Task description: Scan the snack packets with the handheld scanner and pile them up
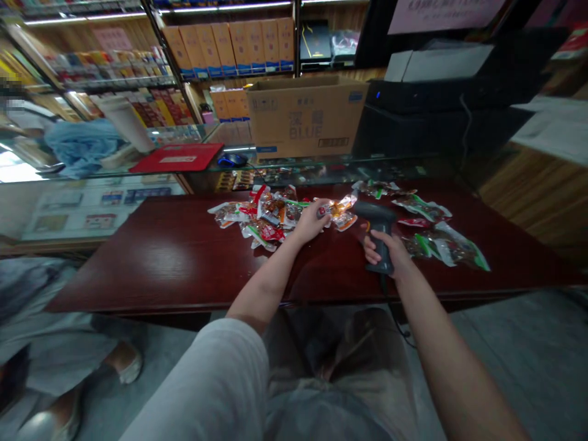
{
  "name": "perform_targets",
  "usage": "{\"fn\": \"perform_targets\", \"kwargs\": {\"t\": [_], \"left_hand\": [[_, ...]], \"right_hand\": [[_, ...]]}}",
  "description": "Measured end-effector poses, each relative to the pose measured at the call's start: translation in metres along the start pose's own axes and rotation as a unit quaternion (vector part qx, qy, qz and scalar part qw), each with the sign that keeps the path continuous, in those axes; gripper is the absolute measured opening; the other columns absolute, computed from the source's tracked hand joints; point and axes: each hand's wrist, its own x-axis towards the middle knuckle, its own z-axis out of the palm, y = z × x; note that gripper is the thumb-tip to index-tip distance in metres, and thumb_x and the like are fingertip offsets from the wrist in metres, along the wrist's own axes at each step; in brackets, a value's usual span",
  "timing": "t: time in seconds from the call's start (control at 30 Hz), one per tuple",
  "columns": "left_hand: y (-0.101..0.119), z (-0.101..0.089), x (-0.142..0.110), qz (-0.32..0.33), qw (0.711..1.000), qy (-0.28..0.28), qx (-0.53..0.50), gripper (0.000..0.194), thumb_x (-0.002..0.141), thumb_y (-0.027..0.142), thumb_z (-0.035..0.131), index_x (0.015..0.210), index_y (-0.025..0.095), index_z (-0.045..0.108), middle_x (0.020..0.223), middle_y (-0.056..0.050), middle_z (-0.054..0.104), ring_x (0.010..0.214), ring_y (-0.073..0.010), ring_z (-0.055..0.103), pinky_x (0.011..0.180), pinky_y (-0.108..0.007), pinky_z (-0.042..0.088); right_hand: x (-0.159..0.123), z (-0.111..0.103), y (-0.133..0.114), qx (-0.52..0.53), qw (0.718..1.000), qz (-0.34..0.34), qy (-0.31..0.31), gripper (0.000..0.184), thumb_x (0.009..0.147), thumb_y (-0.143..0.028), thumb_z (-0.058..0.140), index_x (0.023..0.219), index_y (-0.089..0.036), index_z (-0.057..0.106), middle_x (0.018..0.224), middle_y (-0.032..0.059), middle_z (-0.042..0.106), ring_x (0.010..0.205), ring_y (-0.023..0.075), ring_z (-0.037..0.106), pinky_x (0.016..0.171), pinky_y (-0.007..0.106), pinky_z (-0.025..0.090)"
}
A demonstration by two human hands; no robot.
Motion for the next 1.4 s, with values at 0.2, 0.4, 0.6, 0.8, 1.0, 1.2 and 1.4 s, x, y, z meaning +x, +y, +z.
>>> {"fn": "perform_targets", "kwargs": {"t": [0.2, 0.4, 0.6, 0.8, 1.0, 1.2, 1.4], "left_hand": [[-0.002, -0.002, 0.0, 0.007, 1.0, 0.003, -0.028, 0.035, 0.082, 0.014, 0.059, 0.118, 0.018, 0.061, 0.118, -0.009, 0.069, 0.107, -0.0223, 0.064, 0.098, -0.036, 0.046], [0.0, -0.004, 0.0, -0.004, 0.999, 0.001, -0.035, 0.037, 0.082, 0.016, 0.06, 0.119, 0.015, 0.06, 0.12, -0.011, 0.068, 0.111, -0.0234, 0.063, 0.1, -0.036, 0.045], [0.014, -0.006, -0.001, -0.031, 0.997, 0.005, 0.065, 0.04, 0.086, 0.022, 0.055, 0.126, 0.014, 0.054, 0.121, -0.013, 0.066, 0.11, -0.0255, 0.061, 0.1, -0.04, 0.044], [0.03, -0.022, -0.002, -0.122, 0.953, 0.073, 0.268, 0.039, 0.084, 0.027, 0.057, 0.121, 0.016, 0.059, 0.126, -0.019, 0.06, 0.123, -0.0425, 0.047, 0.1, -0.06, 0.035], [0.047, -0.012, -0.005, 0.073, 0.946, -0.035, 0.312, 0.05, 0.091, 0.022, 0.047, 0.141, 0.022, 0.049, 0.151, -0.012, 0.043, 0.145, -0.0314, 0.029, 0.117, -0.053, 0.019], [0.036, 0.007, -0.008, 0.057, 0.924, -0.126, 0.357, 0.04, 0.092, 0.045, 0.049, 0.123, 0.025, 0.065, 0.137, -0.014, 0.057, 0.136, -0.039, 0.04, 0.112, -0.062, 0.021], [0.042, 0.004, 0.018, 0.004, 0.923, -0.052, 0.381, 0.043, 0.092, 0.048, 0.045, 0.104, 0.016, 0.071, 0.118, -0.02, 0.064, 0.127, -0.0453, 0.044, 0.109, -0.072, 0.006]], "right_hand": [[0.002, -0.001, -0.002, 0.002, 1.0, 0.013, 0.015, 0.034, 0.071, -0.036, 0.071, 0.098, -0.023, 0.057, 0.052, -0.0085, 0.047, 0.033, 0.0059, 0.033, 0.033, 0.021, 0.025], [0.003, 0.003, -0.005, 0.013, 0.999, 0.016, 0.027, 0.031, 0.069, -0.038, 0.073, 0.091, -0.023, 0.055, 0.052, -0.0086, 0.047, 0.032, 0.0052, 0.031, 0.032, 0.02, 0.025], [0.002, 0.001, -0.008, 0.025, 0.999, -0.006, 0.032, 0.035, 0.071, -0.039, 0.072, 0.098, -0.023, 0.055, 0.054, -0.0089, 0.047, 0.033, 0.0053, 0.031, 0.032, 0.021, 0.025], [-0.001, 0.001, -0.013, 0.049, 0.997, -0.041, 0.038, 0.037, 0.072, -0.038, 0.068, 0.102, -0.023, 0.054, 0.054, -0.0101, 0.045, 0.034, 0.0053, 0.029, 0.032, 0.021, 0.024], [-0.004, -0.002, -0.014, 0.086, 0.991, -0.09, 0.05, 0.035, 0.076, -0.039, 0.064, 0.104, -0.024, 0.052, 0.056, -0.0104, 0.042, 0.034, 0.0056, 0.029, 0.033, 0.022, 0.025], [-0.016, -0.025, -0.022, 0.1, 0.988, -0.108, 0.053, 0.032, 0.078, -0.039, 0.064, 0.102, -0.023, 0.051, 0.057, -0.0102, 0.042, 0.035, 0.0051, 0.031, 0.033, 0.021, 0.025], [-0.028, -0.069, -0.041, 0.053, 0.98, -0.154, 0.111, 0.029, 0.074, -0.038, 0.071, 0.083, -0.022, 0.048, 0.057, -0.0085, 0.046, 0.035, 0.0052, 0.037, 0.033, 0.021, 0.03]]}}
